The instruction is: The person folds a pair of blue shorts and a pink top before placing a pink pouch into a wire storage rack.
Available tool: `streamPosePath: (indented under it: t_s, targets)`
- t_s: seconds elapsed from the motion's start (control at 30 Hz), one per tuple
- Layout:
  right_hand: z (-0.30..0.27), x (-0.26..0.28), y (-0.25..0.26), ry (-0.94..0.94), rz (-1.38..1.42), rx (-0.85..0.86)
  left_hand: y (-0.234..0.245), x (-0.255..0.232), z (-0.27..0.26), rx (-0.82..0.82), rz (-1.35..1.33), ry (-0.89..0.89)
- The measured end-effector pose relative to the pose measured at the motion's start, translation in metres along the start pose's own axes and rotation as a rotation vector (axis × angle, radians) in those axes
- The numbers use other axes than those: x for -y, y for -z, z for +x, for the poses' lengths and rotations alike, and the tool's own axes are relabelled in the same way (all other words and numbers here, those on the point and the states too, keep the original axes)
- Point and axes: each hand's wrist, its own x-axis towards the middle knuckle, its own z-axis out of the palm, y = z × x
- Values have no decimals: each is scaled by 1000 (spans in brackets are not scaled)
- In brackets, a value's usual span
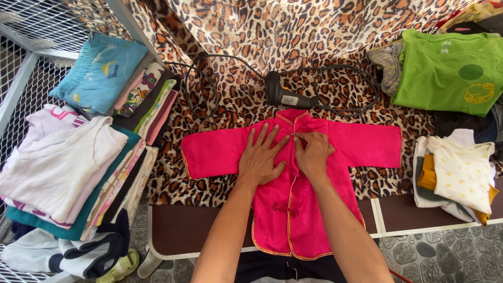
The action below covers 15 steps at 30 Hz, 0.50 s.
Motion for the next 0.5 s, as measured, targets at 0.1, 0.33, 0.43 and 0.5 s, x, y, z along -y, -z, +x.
streamPosePath:
  t_s: [0.1,0.33,0.43,0.5]
  targets:
    - [-4,6,1,50,-47,-71,0,0,0,-1,-9,3]
    - [-3,2,-7,177,-184,-184,-1,0,-1,-33,-15,-2]
    - [-1,0,-6,346,-317,-289,-2,0,-1,-54,-22,-12]
    - [0,5,-2,479,-380,-354,-5,0,-2,-66,-9,-17]
